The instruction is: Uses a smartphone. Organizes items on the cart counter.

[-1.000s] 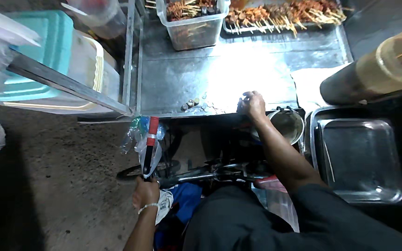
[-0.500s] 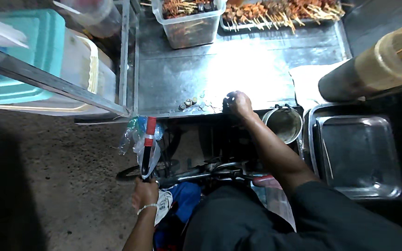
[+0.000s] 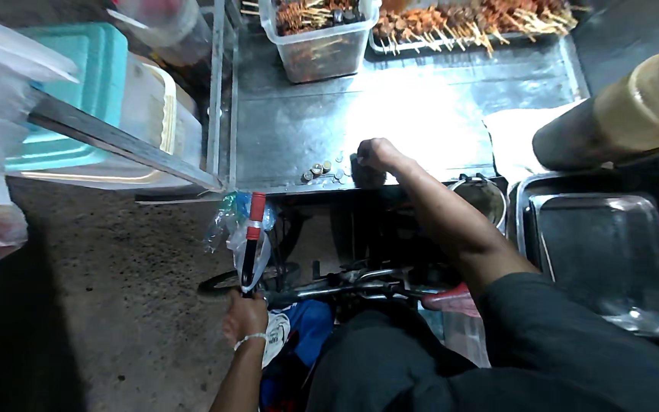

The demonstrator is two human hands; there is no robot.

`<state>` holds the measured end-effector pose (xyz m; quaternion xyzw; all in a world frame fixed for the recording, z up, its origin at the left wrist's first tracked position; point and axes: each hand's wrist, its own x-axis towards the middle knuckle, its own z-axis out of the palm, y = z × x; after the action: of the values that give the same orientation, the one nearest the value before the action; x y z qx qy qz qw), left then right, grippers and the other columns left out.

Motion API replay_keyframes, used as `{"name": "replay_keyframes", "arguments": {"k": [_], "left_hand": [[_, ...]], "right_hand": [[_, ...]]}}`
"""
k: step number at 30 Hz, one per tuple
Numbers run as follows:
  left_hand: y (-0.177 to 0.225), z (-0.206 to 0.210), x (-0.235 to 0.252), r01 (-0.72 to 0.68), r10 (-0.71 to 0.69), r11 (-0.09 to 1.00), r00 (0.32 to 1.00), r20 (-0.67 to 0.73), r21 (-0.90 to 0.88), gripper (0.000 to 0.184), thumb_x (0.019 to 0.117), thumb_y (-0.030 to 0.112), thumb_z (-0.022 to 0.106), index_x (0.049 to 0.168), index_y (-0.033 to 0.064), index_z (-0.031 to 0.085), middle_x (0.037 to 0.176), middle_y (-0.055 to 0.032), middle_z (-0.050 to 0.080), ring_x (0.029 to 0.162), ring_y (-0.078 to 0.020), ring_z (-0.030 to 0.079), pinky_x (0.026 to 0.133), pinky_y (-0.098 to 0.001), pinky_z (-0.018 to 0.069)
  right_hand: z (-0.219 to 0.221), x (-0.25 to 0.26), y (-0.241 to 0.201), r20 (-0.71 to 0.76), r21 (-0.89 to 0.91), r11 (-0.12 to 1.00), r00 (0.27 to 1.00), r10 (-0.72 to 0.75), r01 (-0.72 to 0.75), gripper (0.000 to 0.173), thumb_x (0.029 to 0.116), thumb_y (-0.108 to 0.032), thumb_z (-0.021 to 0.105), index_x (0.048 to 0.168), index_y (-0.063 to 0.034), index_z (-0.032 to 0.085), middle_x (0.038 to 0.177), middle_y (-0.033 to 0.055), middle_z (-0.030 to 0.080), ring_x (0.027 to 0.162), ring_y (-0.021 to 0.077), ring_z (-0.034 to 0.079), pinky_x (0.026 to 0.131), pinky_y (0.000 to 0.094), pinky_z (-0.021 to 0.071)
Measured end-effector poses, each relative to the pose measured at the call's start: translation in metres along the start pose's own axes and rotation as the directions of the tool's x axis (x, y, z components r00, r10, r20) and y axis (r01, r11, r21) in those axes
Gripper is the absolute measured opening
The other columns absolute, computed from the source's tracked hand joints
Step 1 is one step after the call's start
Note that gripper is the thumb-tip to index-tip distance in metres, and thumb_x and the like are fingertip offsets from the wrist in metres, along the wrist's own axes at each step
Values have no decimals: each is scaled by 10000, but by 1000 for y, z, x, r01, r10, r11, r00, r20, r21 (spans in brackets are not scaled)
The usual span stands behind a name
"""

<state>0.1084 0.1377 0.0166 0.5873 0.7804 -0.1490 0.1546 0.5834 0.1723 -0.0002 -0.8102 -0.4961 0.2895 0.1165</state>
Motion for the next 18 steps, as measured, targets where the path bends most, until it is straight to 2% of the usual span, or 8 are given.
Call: {"name": "replay_keyframes", "arguments": {"k": [2,4,7,10,14,18], "left_hand": [[0,-1,-1,-1,1,1000,1000,8,-10,540,958,357,651,1439,134,547,1097,-208,731,1064,-417,693,879,-626,523],[0,-1,-2,-4,5,1000,1000,16,-10,550,958,353,650,1452,138,536,1107,-202,731,1063,-410,695,872,-619,527],[0,0,-1,-4,4,1000,1000,15,-20,567,958,361,654,1462,136,525,1113,-207,729,1068,-409,694,886,-619,526],[0,0,0,-4,4,1000,1000,26,-28,576,962,364,652,1473,138,513,1131,-206,724,1092,-407,688,899,-611,528],[0,-2,-2,-5,5,1000,1000,18,-24,543,963,353,644,1448,135,534,1125,-202,727,1084,-406,690,890,-617,527],[-1,-3,-4,-15,16,1000,1000,16,-23,539,960,355,641,1440,130,541,1104,-215,727,1060,-420,694,873,-628,529]], "right_hand": [[2,-1,1,54,-14,996,995,-89,89,259,938,-136,714,1193,-159,756,1110,164,749,1086,388,698,983,655,517],[2,-4,0,101,-42,990,986,-131,136,290,941,-108,707,1205,-213,767,1156,138,750,1124,373,689,1008,653,501],[1,-3,2,151,-85,973,968,-198,213,326,928,-102,726,1217,-247,766,1220,125,731,1172,359,670,1034,636,491],[7,-1,3,141,-105,967,966,-217,232,336,888,-181,794,1214,-255,765,1202,139,722,1156,370,664,1010,649,498],[19,-3,-3,57,-66,981,982,-179,183,264,885,-224,795,1146,-189,774,1147,117,744,1112,347,691,987,632,529],[16,-4,-15,71,-75,991,992,-103,108,246,878,-199,783,1094,-83,756,1079,185,737,1072,399,693,945,657,532]]}}
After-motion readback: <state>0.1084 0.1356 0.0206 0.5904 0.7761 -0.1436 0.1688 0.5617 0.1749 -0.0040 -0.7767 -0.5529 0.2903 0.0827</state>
